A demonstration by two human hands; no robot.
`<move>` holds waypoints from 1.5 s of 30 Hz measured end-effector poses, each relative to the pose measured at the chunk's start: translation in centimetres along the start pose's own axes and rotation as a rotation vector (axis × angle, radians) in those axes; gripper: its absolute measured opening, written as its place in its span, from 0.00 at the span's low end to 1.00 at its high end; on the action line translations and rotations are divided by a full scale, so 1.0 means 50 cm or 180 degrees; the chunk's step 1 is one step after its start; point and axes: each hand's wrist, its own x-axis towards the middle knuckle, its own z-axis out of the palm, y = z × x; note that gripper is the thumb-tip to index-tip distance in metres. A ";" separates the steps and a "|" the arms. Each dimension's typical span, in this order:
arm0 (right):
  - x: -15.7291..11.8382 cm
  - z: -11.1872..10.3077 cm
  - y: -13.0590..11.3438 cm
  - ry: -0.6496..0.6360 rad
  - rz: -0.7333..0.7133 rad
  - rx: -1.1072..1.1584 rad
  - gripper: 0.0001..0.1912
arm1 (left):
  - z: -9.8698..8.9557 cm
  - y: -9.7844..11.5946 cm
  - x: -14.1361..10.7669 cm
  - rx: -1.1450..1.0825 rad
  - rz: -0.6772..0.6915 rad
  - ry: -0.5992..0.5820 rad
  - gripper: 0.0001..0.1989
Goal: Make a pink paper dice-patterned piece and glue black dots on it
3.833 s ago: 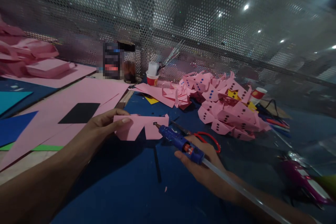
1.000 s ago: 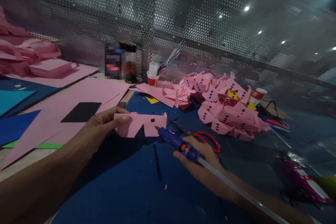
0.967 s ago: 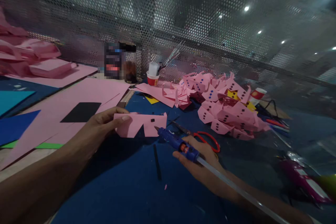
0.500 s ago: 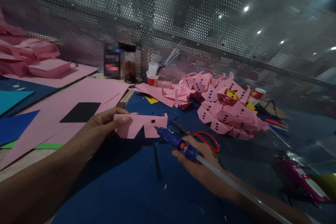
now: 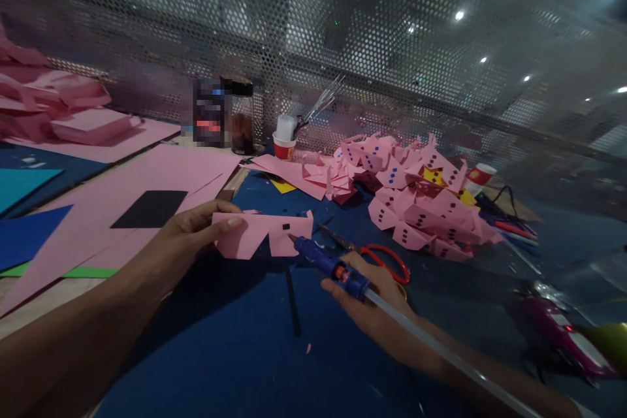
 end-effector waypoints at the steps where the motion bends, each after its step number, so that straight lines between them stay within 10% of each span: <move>1: 0.000 0.000 -0.002 -0.0009 -0.0002 -0.0004 0.11 | -0.001 0.000 0.000 0.0014 -0.0005 -0.0005 0.13; 45: -0.002 -0.003 -0.010 0.0054 -0.0038 -0.0323 0.11 | 0.001 0.007 -0.004 -0.0044 -0.0043 -0.0015 0.13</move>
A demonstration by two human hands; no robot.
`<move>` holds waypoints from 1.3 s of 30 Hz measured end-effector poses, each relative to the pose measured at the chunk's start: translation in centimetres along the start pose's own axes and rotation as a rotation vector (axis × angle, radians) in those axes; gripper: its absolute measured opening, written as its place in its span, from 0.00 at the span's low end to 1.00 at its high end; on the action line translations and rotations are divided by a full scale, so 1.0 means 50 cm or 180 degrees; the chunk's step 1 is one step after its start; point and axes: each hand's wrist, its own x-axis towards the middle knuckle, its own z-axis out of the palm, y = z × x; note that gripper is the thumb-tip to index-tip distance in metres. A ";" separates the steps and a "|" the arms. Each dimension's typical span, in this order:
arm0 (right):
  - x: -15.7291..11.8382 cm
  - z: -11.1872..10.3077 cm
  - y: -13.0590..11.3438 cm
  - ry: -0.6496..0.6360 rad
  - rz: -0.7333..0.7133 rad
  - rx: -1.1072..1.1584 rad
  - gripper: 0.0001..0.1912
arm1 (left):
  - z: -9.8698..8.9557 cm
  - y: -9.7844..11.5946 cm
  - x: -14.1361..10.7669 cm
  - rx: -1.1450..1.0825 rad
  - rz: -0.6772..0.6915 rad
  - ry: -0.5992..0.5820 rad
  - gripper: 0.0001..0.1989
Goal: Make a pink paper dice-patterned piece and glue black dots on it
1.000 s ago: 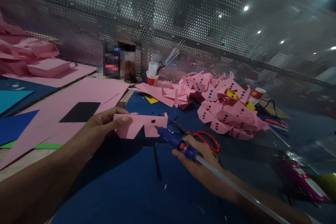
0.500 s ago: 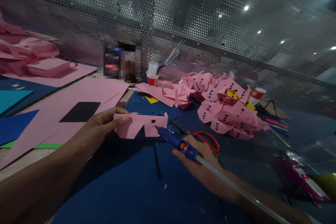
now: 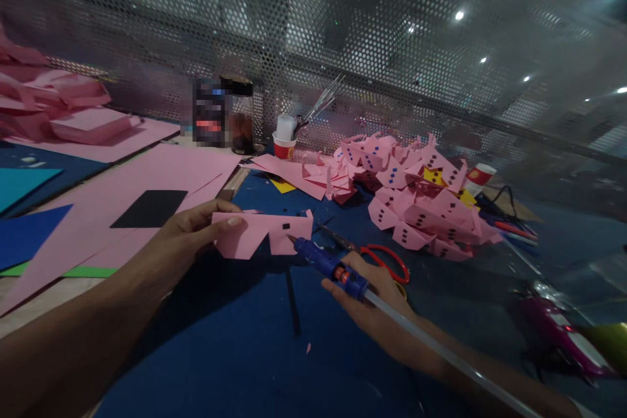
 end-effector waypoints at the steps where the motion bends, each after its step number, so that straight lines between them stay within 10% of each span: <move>1: 0.000 -0.001 -0.001 0.0016 -0.0002 -0.0030 0.11 | 0.000 0.000 0.000 -0.0002 -0.0006 0.0000 0.13; 39: 0.005 -0.003 0.003 0.0044 -0.0031 -0.0092 0.09 | -0.002 -0.001 -0.001 -0.0062 -0.0063 -0.0052 0.13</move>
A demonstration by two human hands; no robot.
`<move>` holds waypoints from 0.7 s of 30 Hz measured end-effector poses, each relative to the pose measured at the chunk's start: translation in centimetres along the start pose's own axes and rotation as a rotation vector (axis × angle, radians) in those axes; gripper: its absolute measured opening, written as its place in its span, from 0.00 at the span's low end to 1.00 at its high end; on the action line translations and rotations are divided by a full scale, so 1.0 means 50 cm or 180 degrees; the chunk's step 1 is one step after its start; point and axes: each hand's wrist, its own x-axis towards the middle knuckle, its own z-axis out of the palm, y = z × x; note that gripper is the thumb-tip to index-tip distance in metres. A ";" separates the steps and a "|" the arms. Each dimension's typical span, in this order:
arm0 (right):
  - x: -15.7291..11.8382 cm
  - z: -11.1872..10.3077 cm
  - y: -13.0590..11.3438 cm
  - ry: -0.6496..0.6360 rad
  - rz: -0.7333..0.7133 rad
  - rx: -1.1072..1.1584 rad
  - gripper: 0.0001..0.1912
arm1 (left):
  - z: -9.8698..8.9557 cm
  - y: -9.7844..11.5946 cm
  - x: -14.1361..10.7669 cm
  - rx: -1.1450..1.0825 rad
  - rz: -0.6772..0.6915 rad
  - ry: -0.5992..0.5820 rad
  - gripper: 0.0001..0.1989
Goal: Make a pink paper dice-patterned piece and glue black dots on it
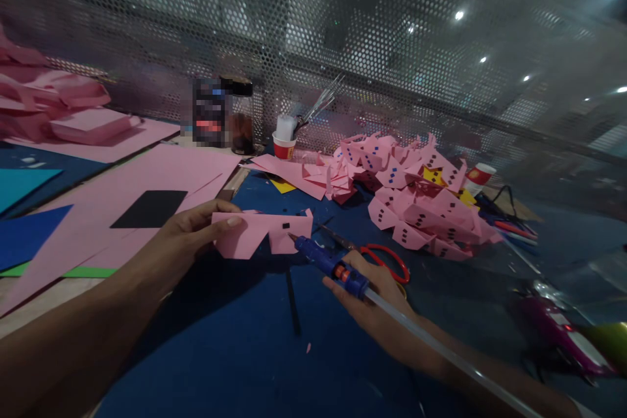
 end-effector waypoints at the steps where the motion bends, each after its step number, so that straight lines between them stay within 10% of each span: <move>1: -0.001 0.001 0.000 0.0011 -0.0002 -0.0007 0.09 | 0.000 0.000 0.000 0.0005 -0.0004 0.0002 0.13; 21: 0.010 0.019 0.038 -0.0200 0.0012 0.1297 0.19 | -0.008 -0.010 0.013 -0.0029 0.0111 0.0253 0.14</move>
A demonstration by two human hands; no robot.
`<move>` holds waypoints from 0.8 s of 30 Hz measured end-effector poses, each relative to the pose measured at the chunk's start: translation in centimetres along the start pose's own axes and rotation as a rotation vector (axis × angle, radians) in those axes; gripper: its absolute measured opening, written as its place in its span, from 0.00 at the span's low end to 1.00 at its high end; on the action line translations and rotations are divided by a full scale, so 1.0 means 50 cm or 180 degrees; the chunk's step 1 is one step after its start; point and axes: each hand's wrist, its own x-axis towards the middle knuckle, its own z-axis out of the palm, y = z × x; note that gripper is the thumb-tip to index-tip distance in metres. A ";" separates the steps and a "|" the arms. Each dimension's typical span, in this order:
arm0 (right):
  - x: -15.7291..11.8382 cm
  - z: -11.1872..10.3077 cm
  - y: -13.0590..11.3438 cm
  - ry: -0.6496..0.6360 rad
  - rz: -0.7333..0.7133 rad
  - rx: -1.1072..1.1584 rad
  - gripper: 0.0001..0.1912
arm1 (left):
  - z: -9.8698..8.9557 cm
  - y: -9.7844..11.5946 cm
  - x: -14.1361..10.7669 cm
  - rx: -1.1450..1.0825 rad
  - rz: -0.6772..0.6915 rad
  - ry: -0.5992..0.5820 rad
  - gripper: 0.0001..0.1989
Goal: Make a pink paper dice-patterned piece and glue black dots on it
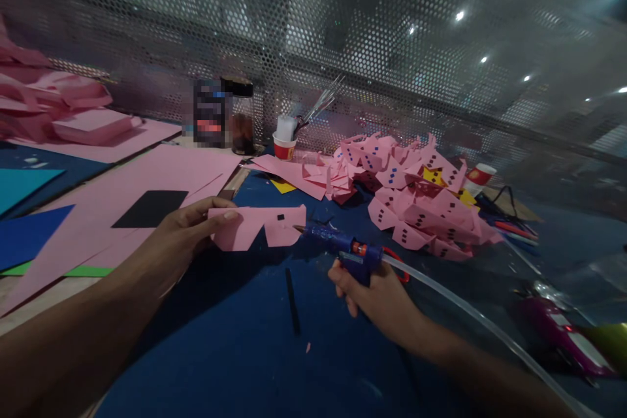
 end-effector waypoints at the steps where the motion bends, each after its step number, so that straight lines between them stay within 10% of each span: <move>1: 0.001 0.000 -0.001 -0.0013 -0.0007 0.0039 0.19 | -0.001 0.000 0.000 -0.0017 -0.0010 -0.0006 0.14; 24: 0.012 -0.019 -0.030 -0.0014 0.0060 0.0182 0.16 | -0.032 0.015 0.016 -0.0596 0.0188 0.0449 0.10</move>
